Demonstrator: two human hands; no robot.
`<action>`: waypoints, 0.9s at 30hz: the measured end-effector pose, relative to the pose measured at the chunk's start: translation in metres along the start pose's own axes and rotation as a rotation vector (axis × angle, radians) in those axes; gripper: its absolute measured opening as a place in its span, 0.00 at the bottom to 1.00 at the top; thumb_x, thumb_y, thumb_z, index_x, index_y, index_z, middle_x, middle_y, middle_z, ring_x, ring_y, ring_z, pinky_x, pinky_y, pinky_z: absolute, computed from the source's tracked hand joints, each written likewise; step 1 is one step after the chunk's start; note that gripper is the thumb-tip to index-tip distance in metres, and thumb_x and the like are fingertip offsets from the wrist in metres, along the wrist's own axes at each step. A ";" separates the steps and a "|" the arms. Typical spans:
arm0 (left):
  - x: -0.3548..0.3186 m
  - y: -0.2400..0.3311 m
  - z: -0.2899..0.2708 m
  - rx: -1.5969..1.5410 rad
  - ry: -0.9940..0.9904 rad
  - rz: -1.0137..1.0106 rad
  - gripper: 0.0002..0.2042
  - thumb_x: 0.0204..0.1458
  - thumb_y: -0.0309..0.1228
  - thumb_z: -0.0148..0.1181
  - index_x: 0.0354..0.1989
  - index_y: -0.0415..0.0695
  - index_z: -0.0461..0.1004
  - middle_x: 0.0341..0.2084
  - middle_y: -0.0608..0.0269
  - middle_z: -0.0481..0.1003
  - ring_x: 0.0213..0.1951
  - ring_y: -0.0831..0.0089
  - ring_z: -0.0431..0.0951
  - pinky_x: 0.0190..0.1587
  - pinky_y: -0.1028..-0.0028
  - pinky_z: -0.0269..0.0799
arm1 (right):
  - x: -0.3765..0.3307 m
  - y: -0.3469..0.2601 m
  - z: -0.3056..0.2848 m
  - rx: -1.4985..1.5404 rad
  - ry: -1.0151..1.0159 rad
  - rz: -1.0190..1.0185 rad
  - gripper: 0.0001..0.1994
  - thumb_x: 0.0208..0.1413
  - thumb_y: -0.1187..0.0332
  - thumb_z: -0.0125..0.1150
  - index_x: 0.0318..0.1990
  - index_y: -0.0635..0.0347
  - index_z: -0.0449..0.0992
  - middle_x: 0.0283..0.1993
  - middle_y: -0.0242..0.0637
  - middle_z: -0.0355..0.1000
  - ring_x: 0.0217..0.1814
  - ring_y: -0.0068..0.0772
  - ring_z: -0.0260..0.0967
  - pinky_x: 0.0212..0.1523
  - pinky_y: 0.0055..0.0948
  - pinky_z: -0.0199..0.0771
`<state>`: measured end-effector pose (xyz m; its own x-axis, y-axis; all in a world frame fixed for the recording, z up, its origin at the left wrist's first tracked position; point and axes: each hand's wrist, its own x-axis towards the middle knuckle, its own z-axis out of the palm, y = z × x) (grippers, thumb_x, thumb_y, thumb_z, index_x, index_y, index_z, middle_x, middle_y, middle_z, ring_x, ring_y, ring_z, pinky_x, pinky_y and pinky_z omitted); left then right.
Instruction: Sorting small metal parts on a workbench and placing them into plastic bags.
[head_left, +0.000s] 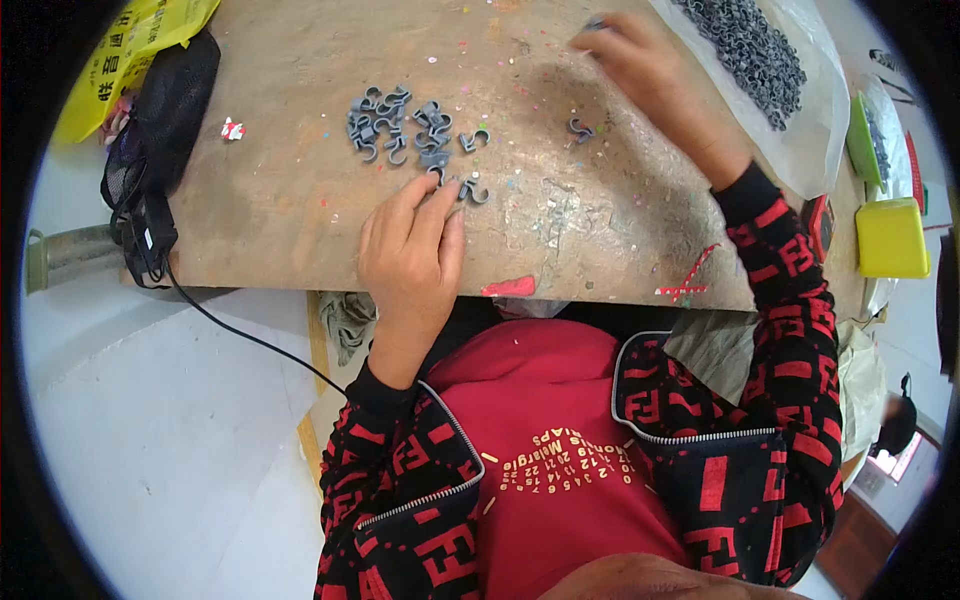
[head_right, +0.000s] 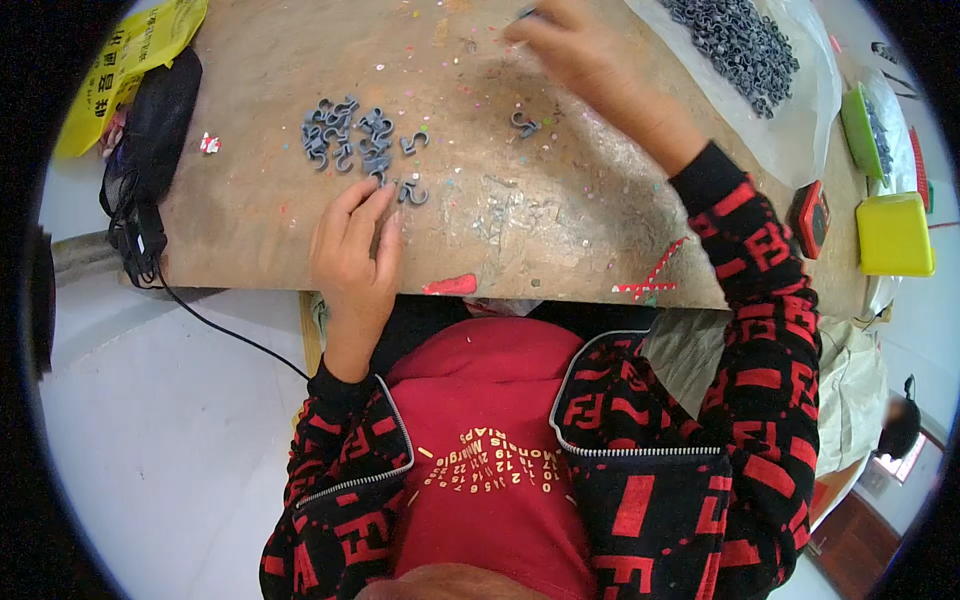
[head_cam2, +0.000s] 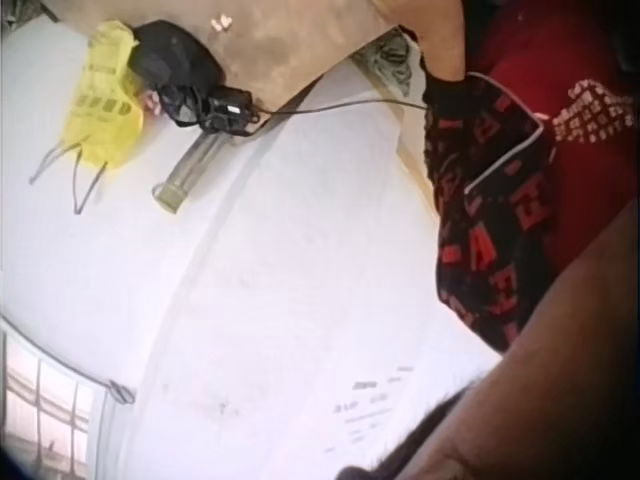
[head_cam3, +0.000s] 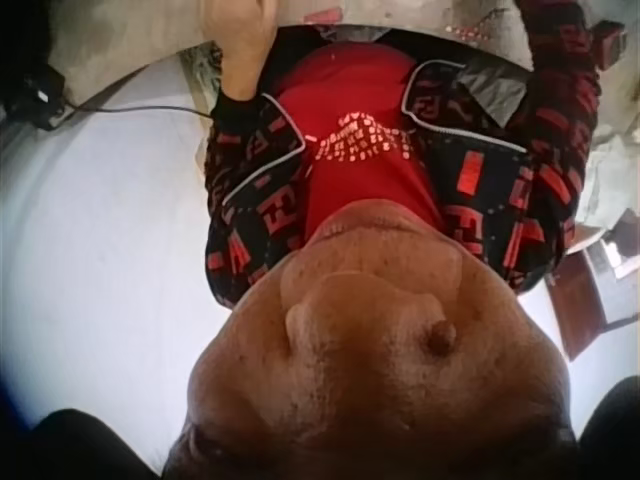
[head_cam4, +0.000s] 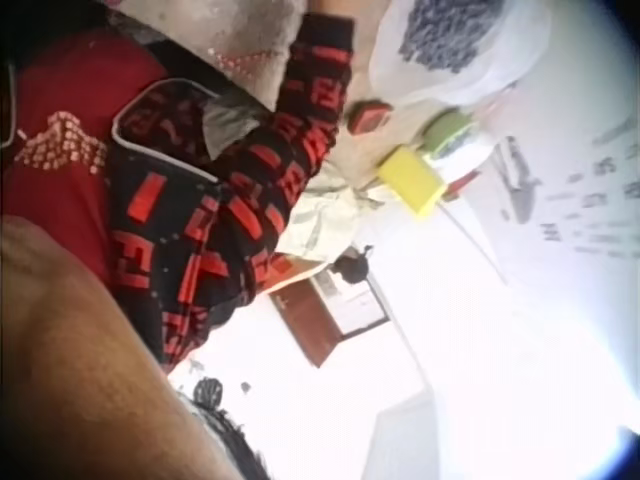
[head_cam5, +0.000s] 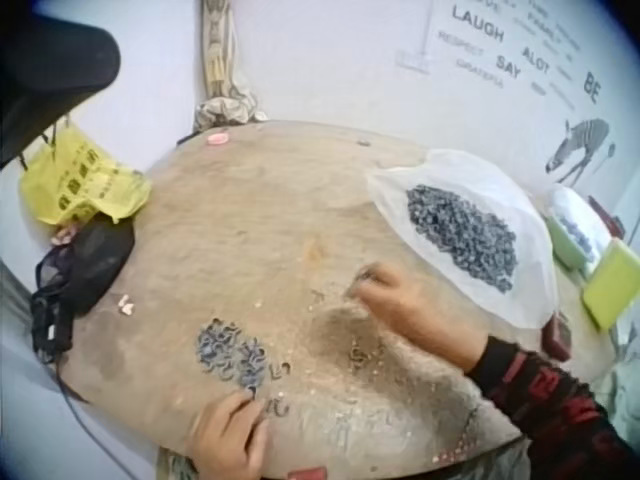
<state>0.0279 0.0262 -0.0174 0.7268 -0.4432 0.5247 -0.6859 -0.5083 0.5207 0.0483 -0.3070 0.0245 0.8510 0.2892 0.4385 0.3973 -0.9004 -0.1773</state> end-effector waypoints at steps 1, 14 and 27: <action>0.000 0.001 -0.002 0.017 -0.011 -0.004 0.16 0.46 0.24 0.68 0.46 0.45 0.81 0.45 0.60 0.78 0.44 0.59 0.78 0.48 0.62 0.73 | 0.001 0.030 -0.014 -0.178 -0.025 -0.024 0.15 0.55 0.78 0.62 0.50 0.55 0.78 0.46 0.45 0.73 0.51 0.44 0.73 0.52 0.34 0.74; -0.004 0.004 -0.004 0.017 0.011 -0.002 0.16 0.46 0.23 0.67 0.47 0.45 0.81 0.47 0.61 0.78 0.45 0.60 0.79 0.48 0.63 0.72 | -0.029 0.077 -0.035 0.031 0.012 0.198 0.25 0.58 0.59 0.63 0.63 0.52 0.71 0.67 0.50 0.65 0.69 0.49 0.61 0.67 0.42 0.62; 0.000 -0.004 0.009 -0.225 0.329 0.117 0.21 0.47 0.18 0.63 0.52 0.45 0.79 0.52 0.53 0.75 0.49 0.56 0.78 0.51 0.61 0.73 | 0.049 -0.090 0.097 0.149 -0.018 -0.266 0.38 0.53 0.40 0.65 0.72 0.32 0.63 0.78 0.50 0.46 0.76 0.64 0.46 0.72 0.56 0.52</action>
<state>0.0312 0.0213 -0.0258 0.6181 -0.2099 0.7576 -0.7805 -0.2787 0.5596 0.0876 -0.1798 -0.0232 0.7157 0.5154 0.4714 0.6519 -0.7351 -0.1860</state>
